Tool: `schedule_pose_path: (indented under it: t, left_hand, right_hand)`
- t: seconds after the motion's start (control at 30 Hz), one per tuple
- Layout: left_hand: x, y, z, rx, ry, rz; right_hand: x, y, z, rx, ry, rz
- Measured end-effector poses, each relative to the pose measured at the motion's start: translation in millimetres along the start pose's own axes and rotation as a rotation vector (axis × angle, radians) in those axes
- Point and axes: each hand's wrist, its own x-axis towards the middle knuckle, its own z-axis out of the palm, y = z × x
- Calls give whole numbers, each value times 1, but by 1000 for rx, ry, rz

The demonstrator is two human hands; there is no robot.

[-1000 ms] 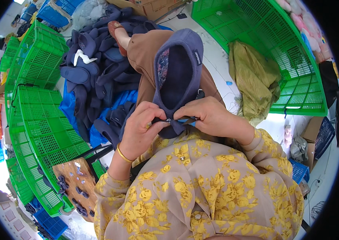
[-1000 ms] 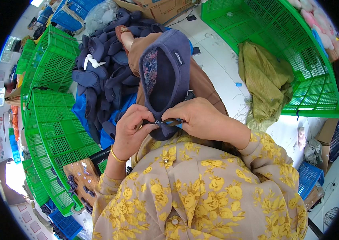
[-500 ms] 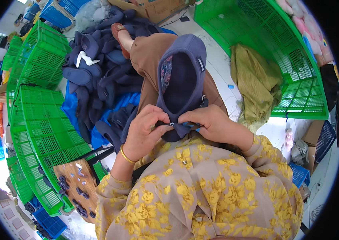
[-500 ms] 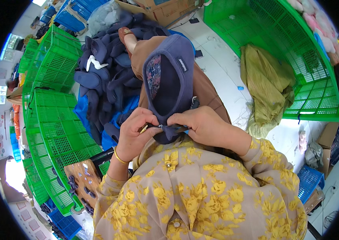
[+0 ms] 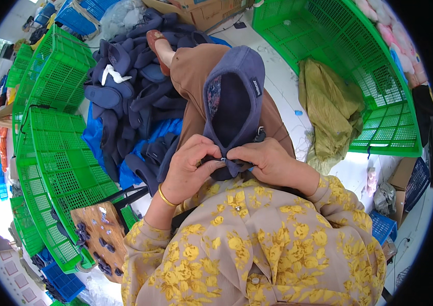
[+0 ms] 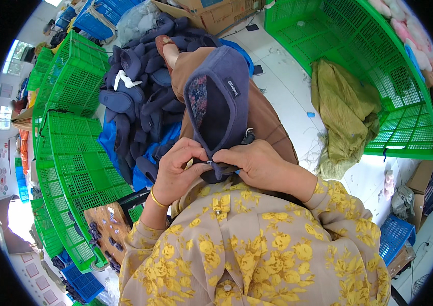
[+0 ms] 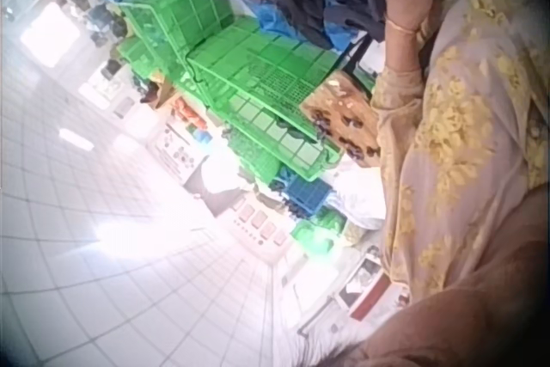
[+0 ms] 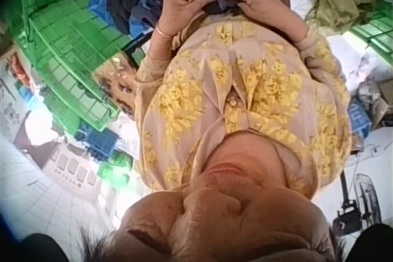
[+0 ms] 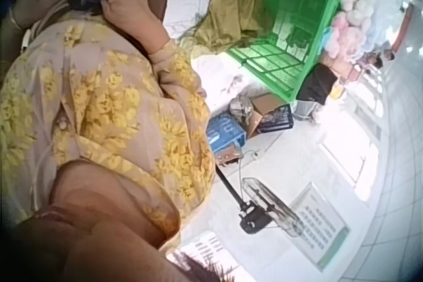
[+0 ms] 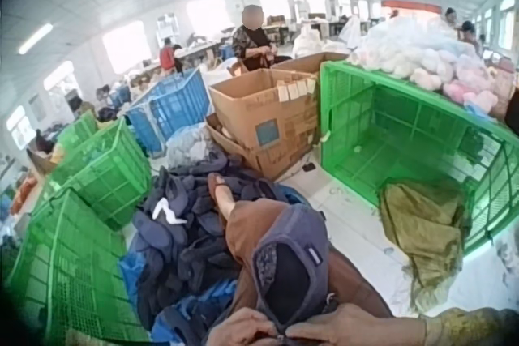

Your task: The person sits on the floor in a workshop and uses a blue-handled tool to stitch or attach a small component to the heel of a dark slip-on shoe. The person handles the shoe and tool repeatedly, working on the same item.

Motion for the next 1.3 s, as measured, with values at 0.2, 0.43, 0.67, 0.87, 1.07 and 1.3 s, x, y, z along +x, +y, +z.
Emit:
schedule_pose_path:
  t: [0.2, 0.43, 0.67, 0.87, 1.07, 1.3]
  left_hand:
    - [1, 1, 1, 1, -4, -7]
    - [1, 7, 3, 40, 17, -7]
    - [4, 4, 7, 134, 27, 129]
    - [-2, -2, 10, 202, 64, 57]
    - [-5, -10, 14, 341, 243, 123]
    - [-16, -14, 27, -30, 286, -104]
  right_hand:
    - [1, -5, -7, 28, -51, 46]
    - [6, -12, -3, 17, -140, 132]
    - [10, -27, -10, -124, -6, 71]
    - [18, -31, -7, -296, -93, -73]
    - [12, -24, 3, -388, 39, -177]
    - [8, -18, 9, -433, 201, -299]
